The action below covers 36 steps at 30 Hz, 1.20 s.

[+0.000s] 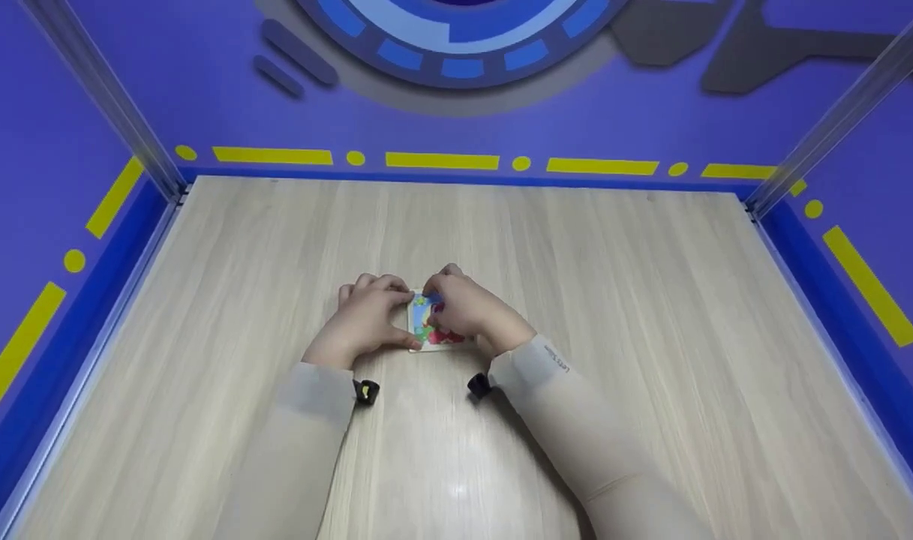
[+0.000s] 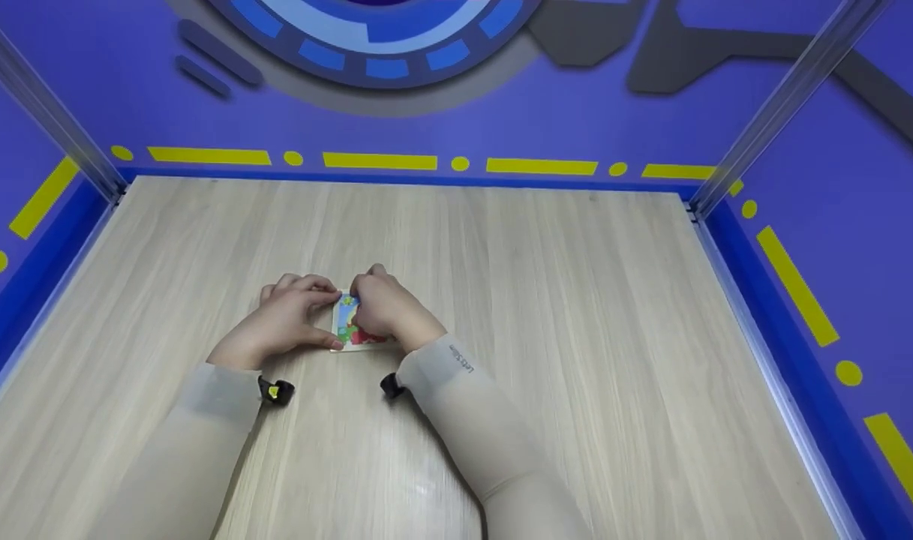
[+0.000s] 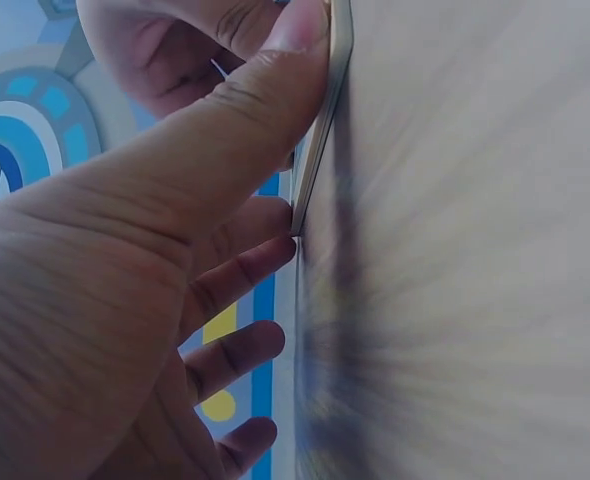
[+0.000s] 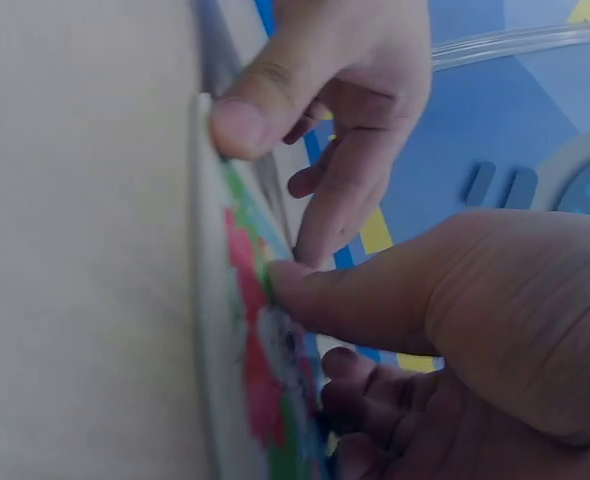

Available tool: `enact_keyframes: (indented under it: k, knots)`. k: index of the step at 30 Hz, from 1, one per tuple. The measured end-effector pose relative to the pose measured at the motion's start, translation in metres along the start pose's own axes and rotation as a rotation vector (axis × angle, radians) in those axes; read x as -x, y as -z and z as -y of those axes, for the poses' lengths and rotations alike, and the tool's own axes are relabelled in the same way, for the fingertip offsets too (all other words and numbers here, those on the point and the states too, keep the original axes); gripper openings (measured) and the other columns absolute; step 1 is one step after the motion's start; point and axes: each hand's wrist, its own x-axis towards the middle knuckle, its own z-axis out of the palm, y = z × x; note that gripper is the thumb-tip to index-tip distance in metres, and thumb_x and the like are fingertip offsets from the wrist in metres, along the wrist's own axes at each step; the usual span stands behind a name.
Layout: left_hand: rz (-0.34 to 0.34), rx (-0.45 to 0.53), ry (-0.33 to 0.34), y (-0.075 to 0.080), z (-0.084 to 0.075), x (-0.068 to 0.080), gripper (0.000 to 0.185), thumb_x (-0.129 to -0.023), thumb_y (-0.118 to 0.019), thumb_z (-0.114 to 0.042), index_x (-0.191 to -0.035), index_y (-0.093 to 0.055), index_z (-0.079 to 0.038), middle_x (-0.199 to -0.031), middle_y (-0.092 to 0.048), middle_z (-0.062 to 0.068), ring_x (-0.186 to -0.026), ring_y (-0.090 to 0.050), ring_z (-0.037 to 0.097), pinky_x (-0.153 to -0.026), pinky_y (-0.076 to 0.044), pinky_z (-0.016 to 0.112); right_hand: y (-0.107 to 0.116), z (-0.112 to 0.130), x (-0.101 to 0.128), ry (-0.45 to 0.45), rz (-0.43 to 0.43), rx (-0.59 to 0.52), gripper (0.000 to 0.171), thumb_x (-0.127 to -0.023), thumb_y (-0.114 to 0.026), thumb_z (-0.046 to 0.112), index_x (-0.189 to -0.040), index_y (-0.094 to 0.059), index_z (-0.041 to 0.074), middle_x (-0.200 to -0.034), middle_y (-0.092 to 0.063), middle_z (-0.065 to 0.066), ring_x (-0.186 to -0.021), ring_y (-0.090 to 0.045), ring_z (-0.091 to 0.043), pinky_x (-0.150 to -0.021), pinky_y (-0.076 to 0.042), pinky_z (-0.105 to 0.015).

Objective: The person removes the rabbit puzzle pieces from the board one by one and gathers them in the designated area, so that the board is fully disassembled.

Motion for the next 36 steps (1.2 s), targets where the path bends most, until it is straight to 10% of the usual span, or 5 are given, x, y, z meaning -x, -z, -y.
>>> enact_keyframes:
  k: [17,36]
  knots:
    - [0.002,0.052,0.003,-0.005,-0.001,0.002,0.094,-0.077,-0.104,-0.049,-0.156,-0.068,-0.013,-0.162,-0.063,0.007,-0.149,-0.048,0.037,-0.123,-0.032,0.063,-0.003,-0.008,0.001,-0.001,0.018,-0.072,0.048,-0.102,-0.080,0.013,-0.146,-0.064,0.003,-0.148,-0.059,-0.017,-0.132,-0.063,-0.032,-0.122,-0.057,-0.049]
    - [-0.014,0.042,0.018,0.001,0.001,0.000,0.099,-0.075,-0.104,-0.051,-0.158,-0.065,-0.014,-0.166,-0.061,0.006,-0.151,-0.048,0.038,-0.123,-0.034,0.062,-0.019,-0.014,-0.001,0.052,-0.196,-0.189,0.032,-0.103,-0.079,0.006,-0.135,-0.075,0.006,-0.140,-0.067,-0.013,-0.126,-0.068,-0.031,-0.119,-0.059,-0.049]
